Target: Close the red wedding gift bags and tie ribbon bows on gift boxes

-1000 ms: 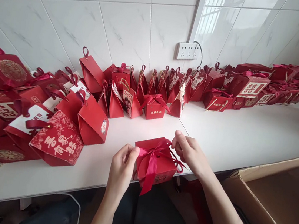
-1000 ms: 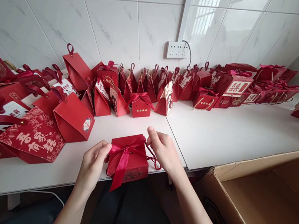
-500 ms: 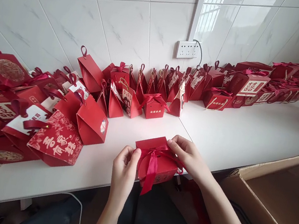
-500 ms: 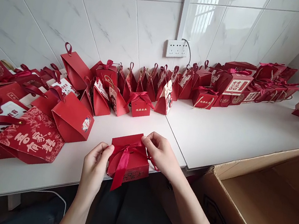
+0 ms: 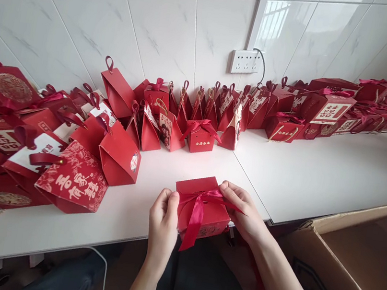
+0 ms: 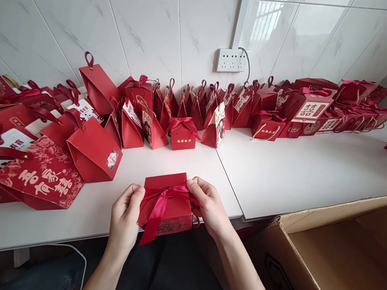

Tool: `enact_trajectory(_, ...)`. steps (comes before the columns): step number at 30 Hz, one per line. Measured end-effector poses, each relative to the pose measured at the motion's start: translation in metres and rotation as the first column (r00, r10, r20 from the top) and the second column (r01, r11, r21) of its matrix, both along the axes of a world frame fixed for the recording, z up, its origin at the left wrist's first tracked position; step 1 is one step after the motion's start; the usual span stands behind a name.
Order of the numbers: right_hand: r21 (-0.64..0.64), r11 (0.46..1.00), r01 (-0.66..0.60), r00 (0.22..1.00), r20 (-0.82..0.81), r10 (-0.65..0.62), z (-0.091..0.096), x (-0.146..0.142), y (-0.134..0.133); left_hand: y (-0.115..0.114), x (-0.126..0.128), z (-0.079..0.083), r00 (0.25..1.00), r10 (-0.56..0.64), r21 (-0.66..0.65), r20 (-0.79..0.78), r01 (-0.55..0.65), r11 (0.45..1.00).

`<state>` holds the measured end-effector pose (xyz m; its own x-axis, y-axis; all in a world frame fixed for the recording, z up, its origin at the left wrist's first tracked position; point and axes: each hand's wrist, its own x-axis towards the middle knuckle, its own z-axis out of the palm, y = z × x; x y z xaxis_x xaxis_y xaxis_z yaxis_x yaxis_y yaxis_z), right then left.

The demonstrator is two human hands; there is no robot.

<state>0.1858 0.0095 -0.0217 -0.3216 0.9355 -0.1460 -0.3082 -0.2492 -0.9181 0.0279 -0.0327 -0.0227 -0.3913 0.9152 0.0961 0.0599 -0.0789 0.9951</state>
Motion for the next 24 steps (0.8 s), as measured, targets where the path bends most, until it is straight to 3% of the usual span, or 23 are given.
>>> enact_trajectory(4,-0.031,0.999,0.022,0.994,-0.108,-0.025,-0.006,-0.004,-0.002,0.001,0.000,-0.003,0.998,-0.001,0.001,0.056,0.000,1.000)
enact_trajectory(9,0.075,0.997,0.006,0.999,0.049,-0.009,-0.001,0.002,-0.001,0.003,-0.014,0.007,0.996,-0.088,-0.060,0.020,0.089,0.994)
enact_trajectory(12,0.227,0.958,0.177,0.969,0.129,-0.210,0.008,0.009,0.004,0.003,-0.019,0.017,0.990,-0.099,-0.045,-0.100,0.095,0.994)
enact_trajectory(14,0.410,0.865,0.290,0.907,0.171,-0.385,0.018,0.010,0.006,0.003,-0.018,0.020,0.982,-0.087,-0.040,-0.168,0.082,0.996)
enact_trajectory(16,0.604,0.766,0.219,0.863,0.247,-0.441,0.028,0.005,0.005,0.004,-0.016,0.021,0.980,-0.074,-0.055,-0.183,0.065,0.996)
enact_trajectory(19,0.740,0.669,-0.073,0.838,0.410,-0.362,0.040,-0.007,0.002,0.008,-0.013,0.019,0.986,-0.082,-0.096,-0.145,0.069,0.993)
enact_trajectory(21,0.736,0.649,-0.196,0.817,0.488,-0.307,0.043,-0.014,0.002,0.011,-0.012,0.018,0.988,-0.109,-0.110,-0.112,0.097,0.989)
enact_trajectory(24,0.703,0.672,-0.231,0.815,0.518,-0.261,0.042,-0.018,0.004,0.015,-0.013,0.018,0.984,-0.132,-0.119,-0.120,0.118,0.986)
